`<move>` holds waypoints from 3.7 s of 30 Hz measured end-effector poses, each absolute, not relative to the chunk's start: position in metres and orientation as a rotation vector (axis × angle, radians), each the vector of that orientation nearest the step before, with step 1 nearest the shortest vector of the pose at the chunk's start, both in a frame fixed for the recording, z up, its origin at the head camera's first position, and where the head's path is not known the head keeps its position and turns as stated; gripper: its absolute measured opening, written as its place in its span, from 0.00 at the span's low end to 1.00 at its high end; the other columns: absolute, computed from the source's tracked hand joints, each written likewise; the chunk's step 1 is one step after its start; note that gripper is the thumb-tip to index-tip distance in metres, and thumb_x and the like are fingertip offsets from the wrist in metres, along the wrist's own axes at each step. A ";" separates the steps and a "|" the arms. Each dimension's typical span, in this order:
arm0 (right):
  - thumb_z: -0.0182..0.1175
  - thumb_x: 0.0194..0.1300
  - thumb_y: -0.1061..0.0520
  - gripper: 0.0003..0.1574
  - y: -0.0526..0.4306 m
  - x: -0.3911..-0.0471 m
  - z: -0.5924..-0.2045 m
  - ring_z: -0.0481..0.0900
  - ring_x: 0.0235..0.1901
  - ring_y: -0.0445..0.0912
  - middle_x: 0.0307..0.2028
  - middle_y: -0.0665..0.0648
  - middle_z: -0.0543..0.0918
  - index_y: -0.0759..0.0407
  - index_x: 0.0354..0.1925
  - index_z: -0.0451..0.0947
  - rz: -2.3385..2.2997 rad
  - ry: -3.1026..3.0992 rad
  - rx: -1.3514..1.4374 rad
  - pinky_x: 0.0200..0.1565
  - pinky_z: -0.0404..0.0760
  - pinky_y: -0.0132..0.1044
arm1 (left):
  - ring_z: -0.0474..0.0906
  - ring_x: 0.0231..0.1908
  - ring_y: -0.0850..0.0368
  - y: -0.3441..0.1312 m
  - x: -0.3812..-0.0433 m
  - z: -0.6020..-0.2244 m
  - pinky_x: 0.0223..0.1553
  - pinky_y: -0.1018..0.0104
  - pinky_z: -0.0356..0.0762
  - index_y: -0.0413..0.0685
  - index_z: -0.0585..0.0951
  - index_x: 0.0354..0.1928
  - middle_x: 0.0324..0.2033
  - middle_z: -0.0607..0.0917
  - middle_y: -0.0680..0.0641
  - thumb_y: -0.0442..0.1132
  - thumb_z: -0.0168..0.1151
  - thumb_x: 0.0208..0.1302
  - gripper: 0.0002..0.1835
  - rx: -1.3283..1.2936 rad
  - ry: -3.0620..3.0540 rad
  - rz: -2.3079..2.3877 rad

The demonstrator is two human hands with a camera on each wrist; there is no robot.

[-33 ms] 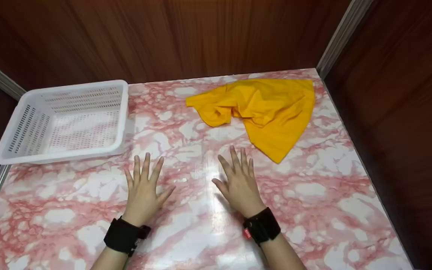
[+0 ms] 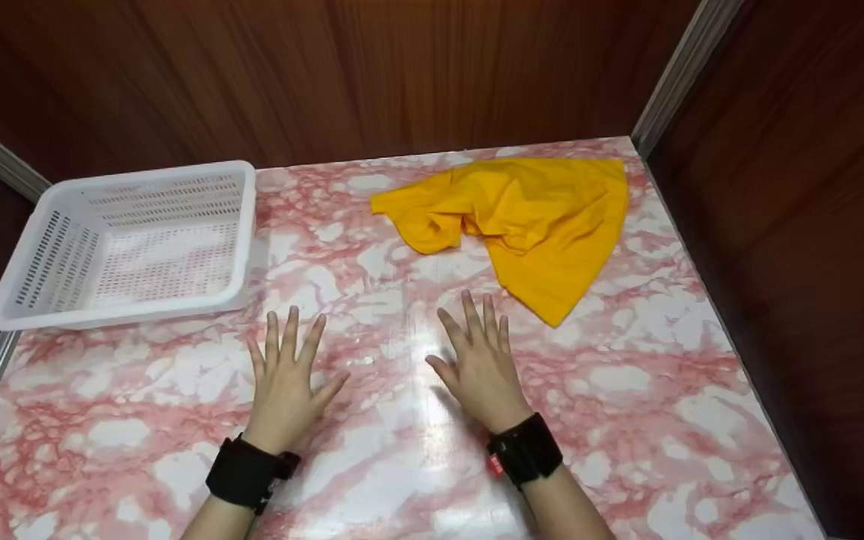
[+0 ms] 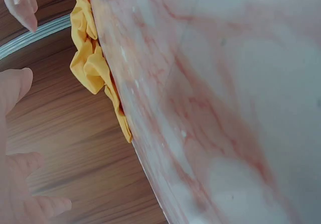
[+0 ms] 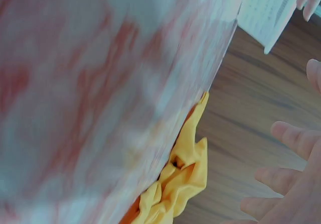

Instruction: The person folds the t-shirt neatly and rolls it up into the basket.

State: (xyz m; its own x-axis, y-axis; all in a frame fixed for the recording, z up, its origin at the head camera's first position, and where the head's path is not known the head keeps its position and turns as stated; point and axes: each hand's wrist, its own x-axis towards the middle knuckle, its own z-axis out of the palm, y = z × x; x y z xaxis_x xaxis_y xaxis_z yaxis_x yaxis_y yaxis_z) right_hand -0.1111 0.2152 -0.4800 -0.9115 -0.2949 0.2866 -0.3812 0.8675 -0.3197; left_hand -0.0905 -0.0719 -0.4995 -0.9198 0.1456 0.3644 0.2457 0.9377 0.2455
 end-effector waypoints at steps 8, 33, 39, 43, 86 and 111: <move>0.54 0.57 0.36 0.43 0.248 -0.153 -0.459 0.30 0.67 0.56 0.69 0.58 0.38 0.47 0.66 0.54 0.527 -2.849 0.347 0.60 0.40 0.63 | 0.35 0.66 0.38 -0.073 -0.092 -0.501 0.59 0.35 0.33 0.61 0.52 0.68 0.68 0.46 0.40 0.67 0.54 0.49 0.45 -0.284 -2.721 -0.444; 0.54 0.44 0.24 0.63 0.267 -0.305 -0.444 0.14 0.63 0.56 0.67 0.56 0.21 0.30 0.66 0.26 0.542 -3.155 -0.085 0.49 0.30 0.73 | 0.39 0.66 0.38 -0.063 -0.086 -0.506 0.60 0.38 0.39 0.56 0.53 0.68 0.68 0.48 0.40 0.59 0.59 0.51 0.44 -0.418 -2.677 -0.569; 0.53 0.41 0.22 0.64 0.265 -0.321 -0.456 0.14 0.61 0.64 0.65 0.57 0.15 0.23 0.63 0.21 0.471 -3.232 -0.172 0.44 0.29 0.76 | 0.39 0.66 0.38 -0.068 -0.093 -0.508 0.61 0.39 0.40 0.57 0.53 0.68 0.68 0.48 0.40 0.58 0.58 0.52 0.43 -0.399 -2.687 -0.539; 0.53 0.41 0.21 0.64 0.266 -0.330 -0.472 0.26 0.61 0.73 0.63 0.56 0.12 0.19 0.60 0.18 0.471 -3.265 -0.179 0.44 0.44 0.77 | 0.38 0.66 0.39 -0.070 -0.095 -0.507 0.61 0.39 0.39 0.57 0.52 0.68 0.68 0.48 0.40 0.58 0.57 0.53 0.42 -0.415 -2.693 -0.553; 0.63 0.50 0.50 0.32 0.231 -0.270 -0.466 0.74 0.41 0.55 0.45 0.64 0.77 0.53 0.54 0.68 0.938 -2.897 0.031 0.40 0.71 0.48 | 0.47 0.66 0.44 -0.080 -0.143 -0.503 0.62 0.44 0.44 0.57 0.57 0.66 0.63 0.61 0.41 0.46 0.57 0.57 0.35 -0.407 -2.764 -0.727; 0.63 0.46 0.35 0.41 0.164 -0.142 -0.433 0.59 0.58 0.58 0.61 0.58 0.59 0.38 0.58 0.63 0.886 -2.987 0.586 0.47 0.67 0.60 | 0.74 0.46 0.53 -0.078 -0.049 -0.508 0.50 0.58 0.69 0.40 0.72 0.55 0.46 0.79 0.46 0.51 0.46 0.65 0.25 -0.086 -2.729 -1.324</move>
